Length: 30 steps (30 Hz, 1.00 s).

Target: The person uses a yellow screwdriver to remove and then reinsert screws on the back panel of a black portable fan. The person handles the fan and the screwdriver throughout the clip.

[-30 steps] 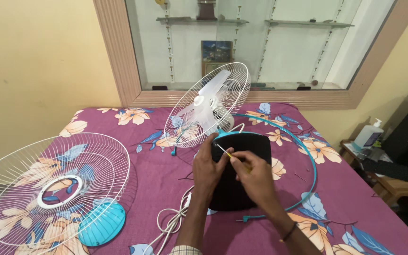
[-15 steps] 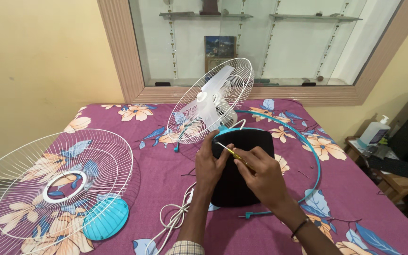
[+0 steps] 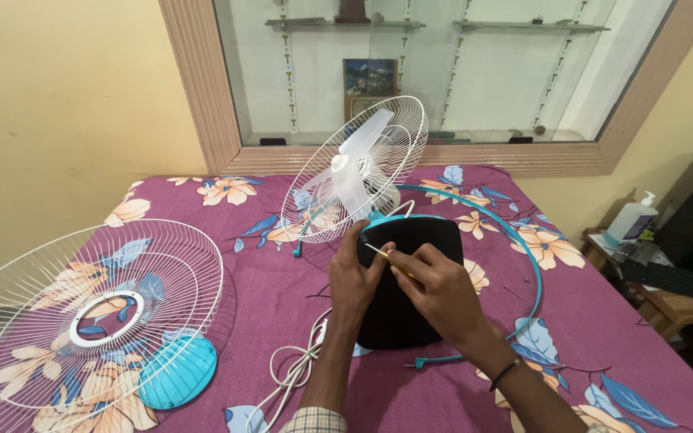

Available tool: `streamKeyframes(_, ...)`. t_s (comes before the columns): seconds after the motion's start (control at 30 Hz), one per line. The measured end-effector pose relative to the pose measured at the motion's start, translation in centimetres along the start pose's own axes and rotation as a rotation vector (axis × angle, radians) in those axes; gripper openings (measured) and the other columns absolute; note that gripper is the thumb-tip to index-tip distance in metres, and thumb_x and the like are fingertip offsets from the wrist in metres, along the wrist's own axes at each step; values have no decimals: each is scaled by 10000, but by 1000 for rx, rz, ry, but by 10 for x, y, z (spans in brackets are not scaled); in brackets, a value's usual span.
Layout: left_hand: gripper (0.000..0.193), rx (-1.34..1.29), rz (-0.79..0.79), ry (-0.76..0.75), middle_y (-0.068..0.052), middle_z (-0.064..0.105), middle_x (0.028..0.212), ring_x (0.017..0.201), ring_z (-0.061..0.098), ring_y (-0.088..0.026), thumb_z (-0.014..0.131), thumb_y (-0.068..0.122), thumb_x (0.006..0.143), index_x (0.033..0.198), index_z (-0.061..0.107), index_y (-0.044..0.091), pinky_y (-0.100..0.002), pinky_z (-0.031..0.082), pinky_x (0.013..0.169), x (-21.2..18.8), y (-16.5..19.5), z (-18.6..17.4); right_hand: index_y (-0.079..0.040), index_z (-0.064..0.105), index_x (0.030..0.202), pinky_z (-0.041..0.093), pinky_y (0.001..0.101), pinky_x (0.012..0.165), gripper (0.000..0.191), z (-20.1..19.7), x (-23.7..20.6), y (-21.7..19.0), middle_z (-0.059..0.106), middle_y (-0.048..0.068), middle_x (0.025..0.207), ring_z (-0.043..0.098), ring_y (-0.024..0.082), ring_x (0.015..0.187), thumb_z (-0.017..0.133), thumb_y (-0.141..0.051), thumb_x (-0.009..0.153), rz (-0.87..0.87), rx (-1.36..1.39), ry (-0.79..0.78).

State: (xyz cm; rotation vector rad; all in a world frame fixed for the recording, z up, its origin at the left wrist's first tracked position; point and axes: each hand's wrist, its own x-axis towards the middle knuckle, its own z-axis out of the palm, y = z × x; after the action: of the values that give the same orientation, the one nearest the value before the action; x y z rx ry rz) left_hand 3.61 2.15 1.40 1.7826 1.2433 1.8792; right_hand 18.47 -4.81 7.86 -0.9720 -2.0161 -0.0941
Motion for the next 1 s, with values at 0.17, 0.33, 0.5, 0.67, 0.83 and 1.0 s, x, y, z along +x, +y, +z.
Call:
streamKeyframes(0.17, 596, -1, 17, 5, -165, 756, 991, 649, 709, -240, 837, 326, 846, 1324, 595, 64, -374, 542, 568, 0, 4, -3, -154, 745, 1218, 518, 349, 543, 303, -4, 4, -4, 597, 64, 796, 626, 199, 589, 708, -159, 917, 40, -27, -8)
streamKeyframes(0.33, 597, -19, -155, -70, -155, 755, 1006, 598, 702, -261, 817, 258, 827, 1348, 578, 92, -379, 548, 555, 1, 8, -5, -125, 738, 1189, 515, 396, 551, 270, -8, 10, -9, 609, 81, 799, 644, 251, 619, 691, -174, 928, -36, -157, -32)
streamKeyframes(0.5, 599, -49, 26, 6, -193, 745, 1059, 854, 764, -287, 794, 104, 812, 1369, 577, 67, -390, 600, 685, 0, 8, -6, -59, 687, 1208, 538, 409, 578, 308, -8, 17, -11, 621, 103, 825, 672, 282, 661, 634, -124, 911, -158, -345, -113)
streamKeyframes(0.67, 634, -35, -65, -28, -187, 740, 1114, 836, 766, -312, 795, 83, 772, 1368, 581, 86, -402, 600, 676, 0, 10, -6, -57, 678, 1135, 540, 406, 505, 223, -5, 19, -16, 626, 108, 769, 666, 299, 570, 627, -188, 962, -80, -342, -145)
streamKeyframes(0.83, 611, -59, -125, -46, -175, 767, 1052, 866, 784, -298, 786, 87, 786, 1364, 589, 105, -401, 614, 696, -2, 8, -8, -69, 683, 1063, 544, 419, 494, 194, 4, 19, -21, 652, 117, 749, 677, 316, 572, 632, -233, 971, -33, -323, -90)
streamKeyframes(1.0, 581, 12, 3, 33, -201, 749, 1083, 885, 763, -347, 841, 229, 810, 1320, 609, 77, -429, 590, 694, 0, 9, -7, -29, 668, 1188, 552, 425, 472, 313, 24, 6, -28, 669, 146, 718, 693, 329, 556, 625, -241, 961, 110, -357, -61)
